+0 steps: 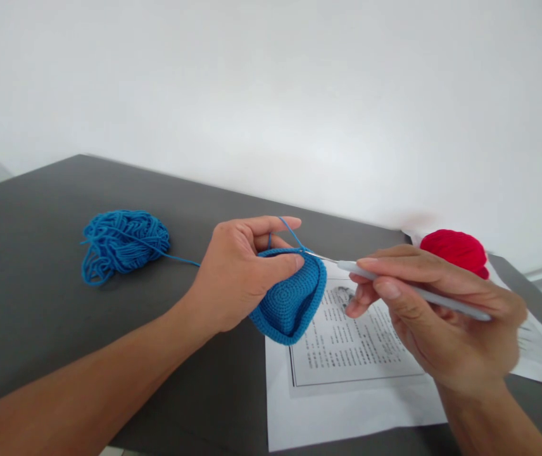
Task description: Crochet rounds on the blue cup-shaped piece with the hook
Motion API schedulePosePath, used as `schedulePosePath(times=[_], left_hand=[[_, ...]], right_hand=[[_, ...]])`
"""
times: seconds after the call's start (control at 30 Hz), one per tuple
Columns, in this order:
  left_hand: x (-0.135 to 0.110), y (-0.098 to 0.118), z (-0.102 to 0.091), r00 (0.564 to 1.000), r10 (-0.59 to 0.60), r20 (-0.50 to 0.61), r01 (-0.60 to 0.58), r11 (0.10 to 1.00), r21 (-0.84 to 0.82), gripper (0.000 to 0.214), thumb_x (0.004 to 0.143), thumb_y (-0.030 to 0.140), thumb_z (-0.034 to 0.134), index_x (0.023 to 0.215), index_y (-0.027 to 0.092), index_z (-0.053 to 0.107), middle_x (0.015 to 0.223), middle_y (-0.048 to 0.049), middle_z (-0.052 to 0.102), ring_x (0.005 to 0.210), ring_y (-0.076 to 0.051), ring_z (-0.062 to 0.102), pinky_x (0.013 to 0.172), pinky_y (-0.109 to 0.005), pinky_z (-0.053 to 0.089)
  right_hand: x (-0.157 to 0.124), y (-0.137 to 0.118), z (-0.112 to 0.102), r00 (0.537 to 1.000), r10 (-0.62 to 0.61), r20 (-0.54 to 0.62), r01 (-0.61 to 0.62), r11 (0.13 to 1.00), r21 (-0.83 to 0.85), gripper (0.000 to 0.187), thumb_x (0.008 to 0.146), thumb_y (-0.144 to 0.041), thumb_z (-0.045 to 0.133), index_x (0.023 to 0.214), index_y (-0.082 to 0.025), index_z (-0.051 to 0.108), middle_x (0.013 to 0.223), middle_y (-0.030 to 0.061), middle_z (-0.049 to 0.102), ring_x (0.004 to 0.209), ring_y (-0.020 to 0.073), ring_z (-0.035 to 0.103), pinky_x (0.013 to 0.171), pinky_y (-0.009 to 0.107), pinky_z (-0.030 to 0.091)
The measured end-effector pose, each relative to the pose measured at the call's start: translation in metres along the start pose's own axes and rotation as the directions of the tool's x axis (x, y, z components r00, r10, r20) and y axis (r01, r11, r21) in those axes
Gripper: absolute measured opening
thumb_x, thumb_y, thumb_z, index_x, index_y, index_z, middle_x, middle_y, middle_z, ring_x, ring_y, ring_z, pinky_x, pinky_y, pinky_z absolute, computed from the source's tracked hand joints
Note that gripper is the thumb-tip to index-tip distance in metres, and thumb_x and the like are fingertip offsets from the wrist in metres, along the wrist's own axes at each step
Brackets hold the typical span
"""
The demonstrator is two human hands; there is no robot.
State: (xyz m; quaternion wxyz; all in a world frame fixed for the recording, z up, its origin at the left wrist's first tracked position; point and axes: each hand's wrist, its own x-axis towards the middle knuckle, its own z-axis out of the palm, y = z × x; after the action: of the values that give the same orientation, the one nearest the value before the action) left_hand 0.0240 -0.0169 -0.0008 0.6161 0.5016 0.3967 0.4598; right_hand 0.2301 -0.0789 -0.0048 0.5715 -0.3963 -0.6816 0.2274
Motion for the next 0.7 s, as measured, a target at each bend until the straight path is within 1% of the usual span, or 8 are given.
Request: schedulePosePath(times=[0.17, 0.27, 0.4, 0.5, 0.6, 0.7], left_hand=[[-0.001, 0.002, 0.001, 0.999, 0.051, -0.013, -0.050, 0.996, 0.068, 0.051, 0.069, 0.017, 0.082, 0.119, 0.011, 0.075, 0.071, 0.0017, 0.071, 0.057, -0.010, 0.057, 0.051, -0.018, 0.045], [-0.002, 0.003, 0.001, 0.998, 0.061, -0.020, -0.059, 0.994, 0.093, 0.051, 0.069, 0.016, 0.081, 0.119, 0.011, 0.075, 0.071, 0.0011, 0.072, 0.056, -0.010, 0.057, 0.050, -0.019, 0.045], [-0.002, 0.002, 0.002, 0.996, 0.081, -0.041, -0.075, 0.990, 0.120, 0.049, 0.069, 0.016, 0.079, 0.118, 0.013, 0.076, 0.072, 0.0013, 0.073, 0.056, -0.012, 0.059, 0.050, -0.020, 0.045], [-0.001, 0.001, 0.002, 0.992, 0.110, -0.054, -0.101, 0.984, 0.148, 0.047, 0.070, 0.017, 0.079, 0.117, 0.014, 0.077, 0.071, 0.0017, 0.073, 0.056, -0.012, 0.059, 0.051, -0.021, 0.045], [-0.001, 0.000, 0.001, 0.990, 0.127, -0.058, -0.115, 0.978, 0.171, 0.046, 0.071, 0.018, 0.079, 0.117, 0.014, 0.077, 0.071, 0.0020, 0.072, 0.057, -0.011, 0.059, 0.051, -0.021, 0.045], [-0.001, -0.001, 0.002, 0.988, 0.136, -0.067, -0.121, 0.974, 0.190, 0.047, 0.072, 0.017, 0.078, 0.119, 0.013, 0.076, 0.072, 0.0023, 0.072, 0.057, -0.011, 0.058, 0.051, -0.020, 0.046]], right_hand=[[-0.002, -0.001, 0.006, 0.999, 0.006, -0.041, -0.006, 1.000, -0.010, 0.030, 0.091, -0.010, 0.071, 0.111, -0.031, 0.081, 0.092, 0.0052, 0.076, 0.060, 0.0179, 0.071, 0.049, 0.036, 0.059], [-0.002, -0.002, 0.009, 0.998, 0.006, -0.059, -0.009, 0.999, -0.047, 0.028, 0.091, -0.012, 0.072, 0.110, -0.031, 0.081, 0.089, 0.0050, 0.078, 0.059, 0.0188, 0.070, 0.049, 0.038, 0.060], [-0.003, -0.004, 0.012, 0.994, -0.004, -0.111, -0.008, 0.994, -0.107, 0.027, 0.090, -0.013, 0.074, 0.107, -0.032, 0.082, 0.083, 0.0039, 0.078, 0.056, 0.0187, 0.070, 0.047, 0.037, 0.058], [-0.004, -0.005, 0.014, 0.995, -0.020, -0.098, 0.006, 0.990, -0.143, 0.028, 0.089, -0.012, 0.074, 0.107, -0.032, 0.081, 0.079, 0.0032, 0.077, 0.056, 0.0197, 0.070, 0.045, 0.037, 0.058], [-0.005, -0.002, 0.015, 0.996, -0.056, -0.066, 0.044, 0.984, -0.175, 0.032, 0.088, -0.010, 0.075, 0.111, -0.032, 0.080, 0.079, 0.0027, 0.076, 0.059, 0.0205, 0.071, 0.047, 0.037, 0.059], [-0.006, 0.000, 0.017, 0.995, -0.084, -0.051, 0.072, 0.975, -0.212, 0.038, 0.086, -0.008, 0.075, 0.114, -0.032, 0.079, 0.084, 0.0027, 0.077, 0.061, 0.0192, 0.072, 0.043, 0.033, 0.054]])
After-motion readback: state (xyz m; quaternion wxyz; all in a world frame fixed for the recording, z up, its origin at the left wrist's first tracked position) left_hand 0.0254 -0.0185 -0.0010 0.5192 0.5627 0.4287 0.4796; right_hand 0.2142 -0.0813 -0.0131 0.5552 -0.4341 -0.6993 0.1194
